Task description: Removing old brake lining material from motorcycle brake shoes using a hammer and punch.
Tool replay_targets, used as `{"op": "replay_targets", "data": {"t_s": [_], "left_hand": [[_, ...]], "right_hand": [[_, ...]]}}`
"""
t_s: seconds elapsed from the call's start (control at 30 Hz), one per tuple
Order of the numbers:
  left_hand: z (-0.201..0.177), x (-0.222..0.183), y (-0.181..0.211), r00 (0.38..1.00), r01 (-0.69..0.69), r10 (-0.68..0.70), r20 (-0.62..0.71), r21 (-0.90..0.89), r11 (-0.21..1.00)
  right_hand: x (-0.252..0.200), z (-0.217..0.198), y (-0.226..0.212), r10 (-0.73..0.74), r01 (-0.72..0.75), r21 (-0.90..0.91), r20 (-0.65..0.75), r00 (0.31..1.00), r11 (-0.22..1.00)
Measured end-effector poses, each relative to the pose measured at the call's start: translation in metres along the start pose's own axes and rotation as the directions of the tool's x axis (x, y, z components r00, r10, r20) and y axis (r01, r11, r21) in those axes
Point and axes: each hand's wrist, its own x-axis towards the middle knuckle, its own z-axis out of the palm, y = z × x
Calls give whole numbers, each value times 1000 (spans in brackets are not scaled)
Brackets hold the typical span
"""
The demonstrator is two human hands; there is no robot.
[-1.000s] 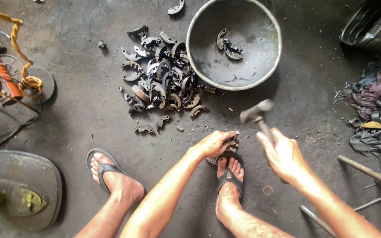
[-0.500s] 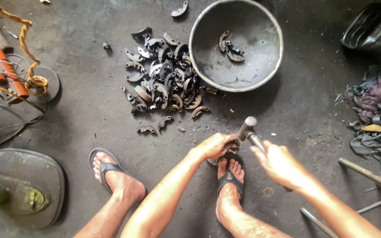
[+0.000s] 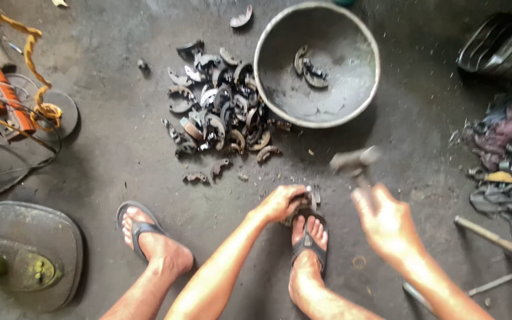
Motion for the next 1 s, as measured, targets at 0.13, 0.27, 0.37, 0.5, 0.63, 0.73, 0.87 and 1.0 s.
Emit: {"op": "replay_targets", "data": {"t_s": [0.13,0.27,0.37,0.5,0.63,0.73,0.87,1.0], "left_hand": [[-11,0,28,995,34,-34,-92,-1,999],[-16,-10,31,929,113,-187,-319,-236,965],[-10,-27,11,852,157,-290,-436,-316,936],[-4,-44,10,807,374,-399,-436,-146,916],[6,-38,36,885,247,-227,-405,-5,969],[13,-25,61,939,153,-66,-337,237,959],[25,-11,80,932,351,-347,-103,492,797],[47,-16,34,931,339,-345,-118,628,701]], "right_hand": [[3,-19,-4,19,-3,118,-132,991,993],[26,6,22,50,-49,33,-36,998,998],[52,47,69,112,-101,-120,82,990,988],[81,97,130,28,-6,-251,87,996,968],[79,94,118,152,-136,-180,78,985,974],[83,91,114,145,-135,-145,60,988,980],[80,81,102,172,-158,-166,75,982,973],[82,91,110,150,-139,-176,52,987,975]]}}
